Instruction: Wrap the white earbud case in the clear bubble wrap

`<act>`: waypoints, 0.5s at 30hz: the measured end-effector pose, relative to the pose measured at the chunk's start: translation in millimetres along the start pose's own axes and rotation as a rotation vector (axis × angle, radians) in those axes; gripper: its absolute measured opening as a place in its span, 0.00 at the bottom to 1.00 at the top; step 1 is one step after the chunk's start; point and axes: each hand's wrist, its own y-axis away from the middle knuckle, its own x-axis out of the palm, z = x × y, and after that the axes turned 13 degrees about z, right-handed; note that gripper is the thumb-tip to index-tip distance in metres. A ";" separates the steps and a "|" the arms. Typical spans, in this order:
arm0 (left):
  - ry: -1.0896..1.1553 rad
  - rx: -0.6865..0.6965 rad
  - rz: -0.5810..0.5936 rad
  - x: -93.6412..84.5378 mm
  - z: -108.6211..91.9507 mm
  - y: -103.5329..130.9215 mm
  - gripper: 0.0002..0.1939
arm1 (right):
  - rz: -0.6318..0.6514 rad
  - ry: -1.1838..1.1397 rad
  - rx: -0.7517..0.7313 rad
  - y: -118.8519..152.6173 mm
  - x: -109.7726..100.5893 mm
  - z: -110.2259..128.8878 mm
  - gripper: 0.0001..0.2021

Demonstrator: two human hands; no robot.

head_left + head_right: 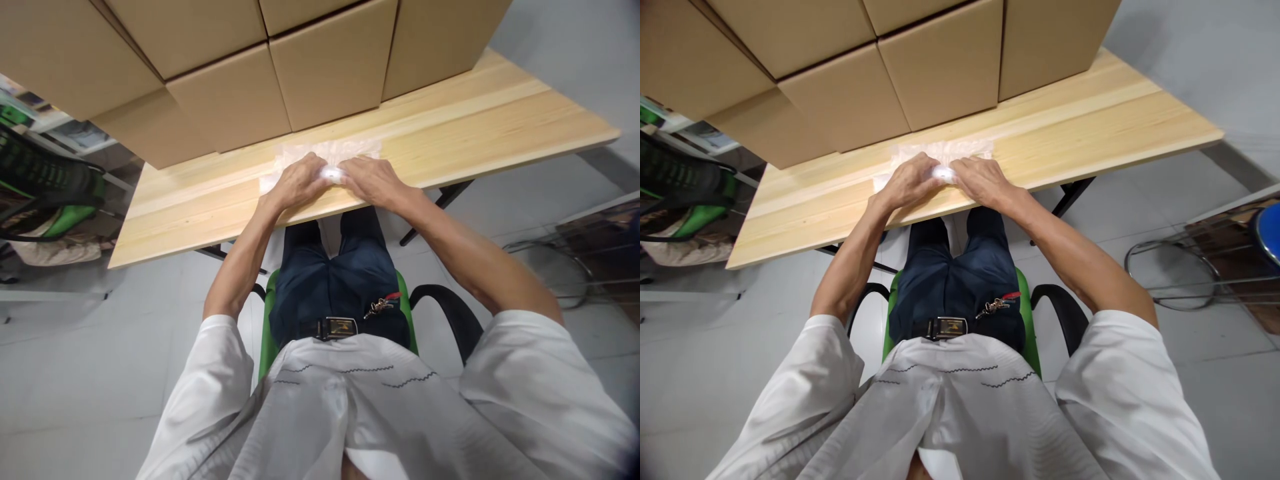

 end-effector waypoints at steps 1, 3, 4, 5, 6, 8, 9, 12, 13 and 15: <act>-0.010 0.002 0.002 -0.3 1.2 -0.8 0.23 | 0.005 -0.023 0.006 -1.8 -0.8 -2.6 0.22; -0.017 0.001 0.005 -1.8 4.0 -4.2 0.24 | 0.016 -0.072 0.022 -7.1 -3.6 -8.7 0.24; -0.014 -0.008 0.006 -3.2 5.5 -7.1 0.25 | 0.022 -0.094 0.029 -10.4 -5.7 -11.9 0.26; -0.007 -0.025 0.007 -4.9 7.0 -10.7 0.26 | 0.031 -0.115 0.034 -14.1 -8.3 -15.1 0.26; 0.000 -0.045 0.011 -7.0 8.3 -14.9 0.26 | 0.040 -0.134 0.036 -17.9 -11.2 -18.0 0.27; 0.018 -0.082 0.027 -11.8 10.4 -24.5 0.27 | 0.055 -0.161 0.044 -25.2 -17.6 -22.7 0.27; 0.030 -0.095 0.039 -14.5 11.3 -29.5 0.27 | 0.061 -0.169 0.055 -28.4 -20.8 -24.7 0.27; 0.080 -0.117 0.079 -22.6 13.1 -43.4 0.28 | 0.078 -0.183 0.116 -36.2 -28.8 -31.4 0.28; 0.093 -0.120 0.093 -25.5 13.5 -47.5 0.28 | 0.088 -0.185 0.141 -38.1 -30.6 -34.3 0.28; 0.098 -0.129 0.132 -31.4 13.6 -54.9 0.29 | 0.101 -0.177 0.195 -41.2 -32.1 -40.4 0.27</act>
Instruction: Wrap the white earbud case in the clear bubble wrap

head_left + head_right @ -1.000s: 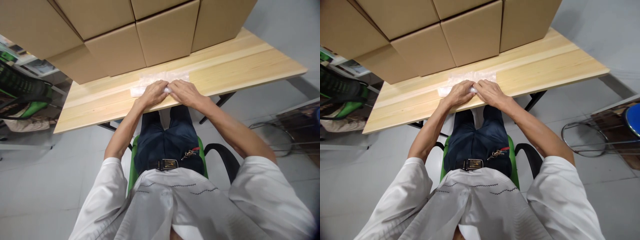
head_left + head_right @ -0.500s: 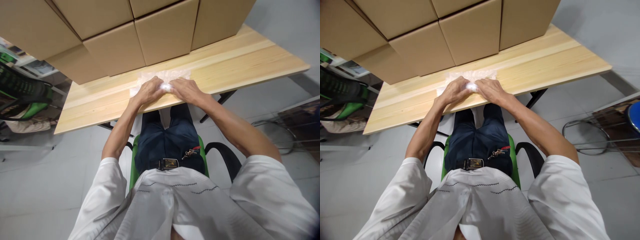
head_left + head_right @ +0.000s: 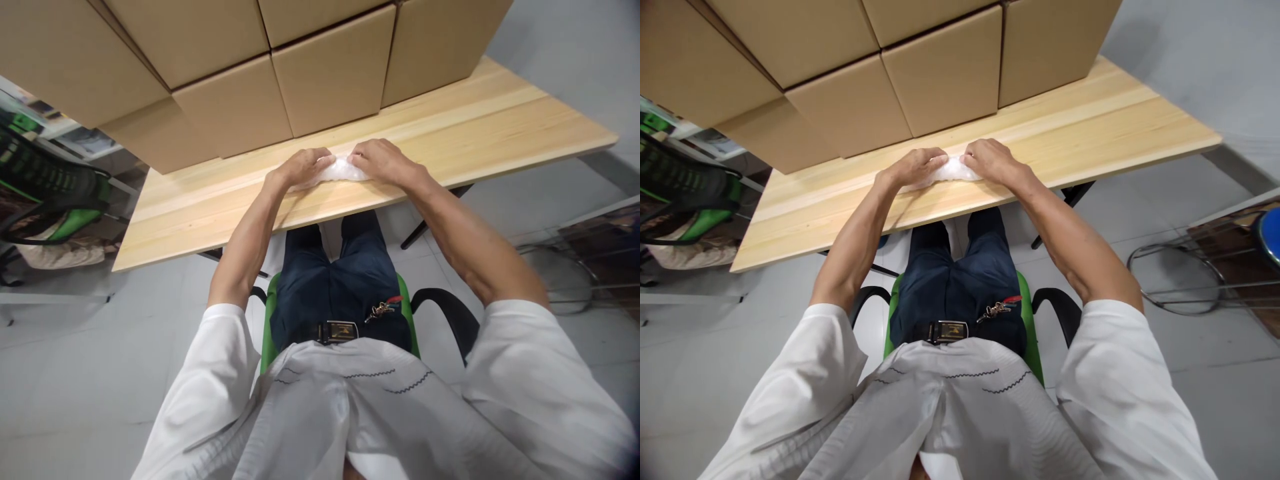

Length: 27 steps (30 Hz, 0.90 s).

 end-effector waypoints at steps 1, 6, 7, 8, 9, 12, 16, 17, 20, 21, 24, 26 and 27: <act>-0.011 -0.014 0.020 -3.4 -1.1 -3.0 0.29 | -0.008 0.010 0.024 -1.4 -0.1 -2.4 0.27; -0.154 -0.114 0.093 -15.8 -11.6 -17.4 0.31 | -0.140 0.094 -0.021 0.5 14.8 0.0 0.29; -0.193 -0.140 0.103 -16.6 -14.4 -19.9 0.32 | -0.164 0.098 -0.063 2.2 20.1 3.5 0.30; -0.228 -0.172 0.110 -16.7 -17.4 -21.8 0.32 | -0.177 0.095 -0.110 3.6 25.7 7.3 0.30; -0.257 -0.210 0.112 -16.1 -20.5 -23.1 0.32 | -0.178 0.084 -0.159 4.6 31.3 10.9 0.31; -0.310 -0.303 0.057 -10.3 -28.9 -20.9 0.33 | -0.117 0.041 -0.251 3.5 46.2 16.8 0.40; -0.311 -0.227 -0.097 6.2 -32.7 -6.7 0.32 | -0.072 0.015 -0.216 -1.9 56.1 14.8 0.46; -0.304 -0.173 -0.117 11.7 -31.5 -2.7 0.33 | -0.078 0.009 -0.201 -2.5 56.3 14.2 0.46; -0.281 -0.050 -0.116 29.4 -22.4 6.0 0.36 | -0.077 -0.004 -0.166 -1.1 52.1 15.3 0.44; -0.270 -0.037 -0.105 35.1 -17.8 7.4 0.37 | -0.067 -0.001 -0.153 0.3 49.6 16.3 0.44; -0.215 -0.035 -0.092 48.9 -2.4 6.5 0.42 | -0.034 0.023 -0.124 4.9 42.9 19.3 0.45; -0.172 -0.032 -0.111 54.6 5.6 2.9 0.41 | -0.032 0.033 -0.121 7.5 40.7 19.9 0.45; -0.153 -0.033 -0.125 56.6 8.1 0.7 0.40 | -0.038 0.036 -0.122 8.5 40.6 19.8 0.44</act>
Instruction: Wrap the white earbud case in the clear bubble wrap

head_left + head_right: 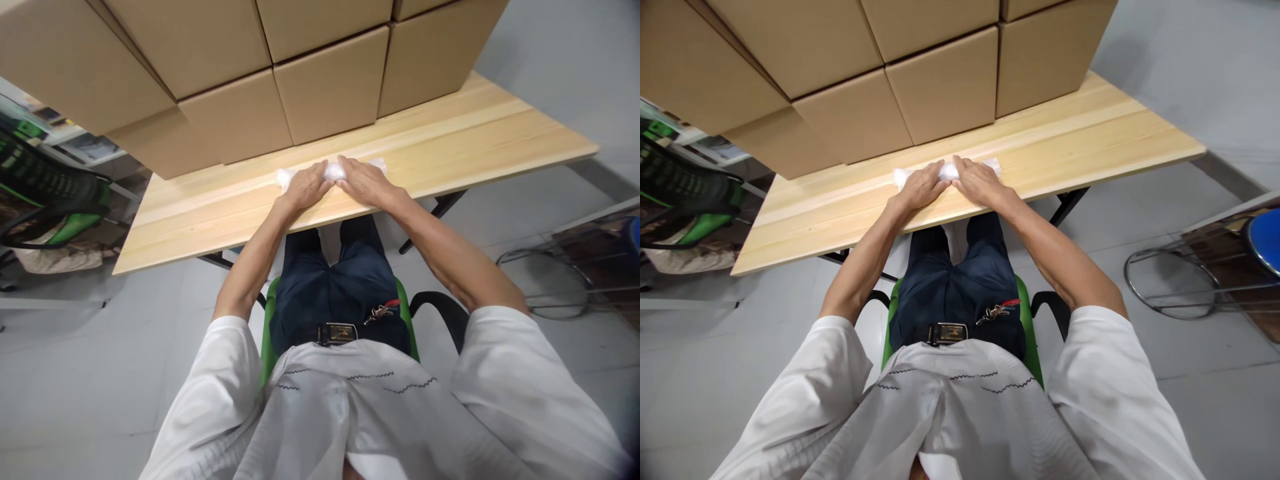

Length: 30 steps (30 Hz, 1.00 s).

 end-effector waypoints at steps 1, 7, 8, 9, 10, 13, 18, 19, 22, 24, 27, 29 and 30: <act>0.018 -0.006 -0.014 2.0 0.9 -2.1 0.37 | -0.008 0.003 0.002 0.8 0.2 -0.1 0.43; 0.089 -0.116 -0.103 9.6 -12.6 -12.1 0.26 | -0.065 0.044 0.041 3.1 3.3 3.4 0.37; 0.096 -0.139 -0.123 10.6 -15.9 -13.2 0.25 | -0.070 0.051 0.049 3.2 3.8 4.7 0.36; 0.104 -0.160 -0.143 11.4 -18.9 -14.0 0.23 | -0.076 0.053 0.056 3.2 4.5 6.1 0.36; 0.112 -0.178 -0.160 11.9 -21.4 -14.3 0.22 | -0.085 0.047 0.058 3.0 5.4 7.5 0.36; 0.152 -0.211 -0.196 11.6 -23.7 -12.0 0.22 | -0.138 -0.019 0.033 0.4 8.3 11.6 0.36; 0.425 -0.153 -0.327 6.6 -16.4 -3.6 0.18 | -0.205 -0.140 -0.001 -8.8 -1.6 25.3 0.42; 0.506 -0.117 -0.376 5.2 -15.8 -3.2 0.19 | -0.204 -0.155 -0.008 -10.5 -6.4 29.6 0.44; 0.750 -0.066 -0.524 0.8 -20.0 -5.5 0.30 | -0.200 -0.202 -0.045 -14.2 -20.1 45.1 0.48; 0.900 -0.132 -0.569 -2.0 -27.4 -8.3 0.36 | -0.225 -0.232 -0.051 -17.0 -23.9 56.5 0.48; 1.091 -0.224 -0.547 -4.8 -38.7 -11.1 0.44 | -0.283 -0.232 -0.033 -23.3 -18.8 71.5 0.48; 1.203 -0.192 -0.542 -5.3 -42.8 -12.1 0.47 | -0.311 -0.200 -0.023 -28.4 -10.5 78.5 0.48; 1.249 -0.168 -0.547 -5.2 -43.5 -12.5 0.48 | -0.322 -0.178 -0.016 -30.8 -6.0 81.0 0.48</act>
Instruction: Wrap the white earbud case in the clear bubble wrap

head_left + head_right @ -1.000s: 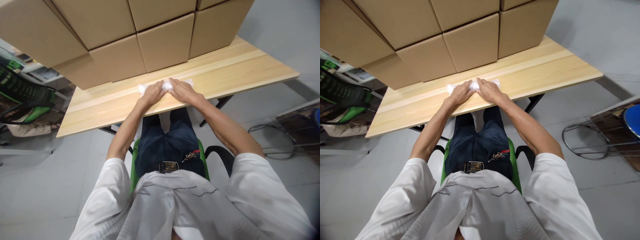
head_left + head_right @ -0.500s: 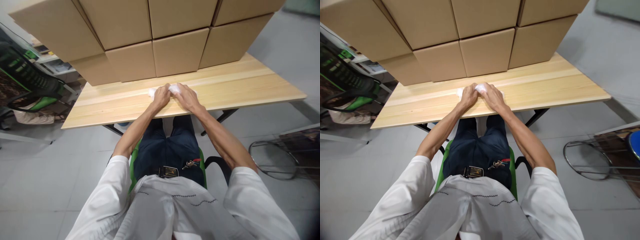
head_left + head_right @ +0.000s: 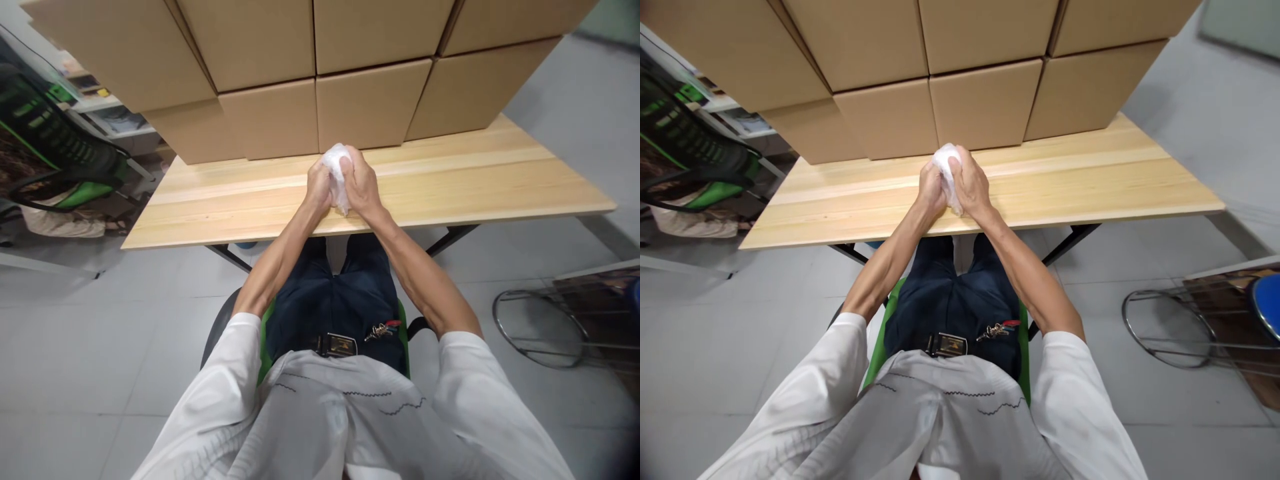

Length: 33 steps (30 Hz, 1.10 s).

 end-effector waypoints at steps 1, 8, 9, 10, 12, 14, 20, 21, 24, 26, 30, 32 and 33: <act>0.037 0.004 0.001 0.4 0.4 -0.3 0.49 | -0.010 0.026 0.006 -0.5 5.1 1.1 0.48; 0.148 -0.100 -0.043 6.2 2.8 1.2 0.34 | -0.115 0.072 0.080 1.5 20.1 6.0 0.47; 0.191 -0.114 -0.051 8.1 2.2 3.7 0.32 | -0.131 0.063 0.085 1.9 19.5 7.1 0.46; 0.238 -0.126 -0.054 10.2 1.4 6.8 0.30 | -0.139 0.064 0.090 2.1 18.5 8.2 0.46; 0.336 -0.136 -0.044 14.3 -0.8 14.4 0.26 | -0.119 0.102 0.094 2.3 16.2 10.1 0.46; 0.405 -0.132 -0.020 17.5 -3.4 22.8 0.22 | -0.051 0.169 0.076 2.5 14.3 10.8 0.48; 0.377 -0.092 0.067 20.9 -10.4 48.7 0.30 | -0.078 0.153 0.061 1.9 13.0 4.7 0.48; 0.358 -0.073 0.089 21.4 -10.8 53.6 0.33 | -0.092 0.133 0.091 1.5 12.9 3.6 0.47; 0.293 -0.027 0.135 24.3 -8.9 65.6 0.39 | -0.101 0.085 0.144 1.7 13.1 2.9 0.43; 0.229 -0.013 0.142 27.0 -4.8 67.7 0.40 | -0.108 0.054 0.143 4.6 13.8 5.5 0.40; 0.069 -0.010 0.094 29.6 4.5 58.0 0.41 | -0.054 0.053 0.098 18.1 15.4 15.6 0.42; 0.033 -0.022 0.067 28.0 5.6 54.1 0.41 | -0.017 0.092 0.040 25.8 17.0 17.9 0.41; 0.068 -0.030 0.051 26.7 4.7 54.1 0.39 | -0.002 0.116 0.007 28.8 18.6 17.1 0.41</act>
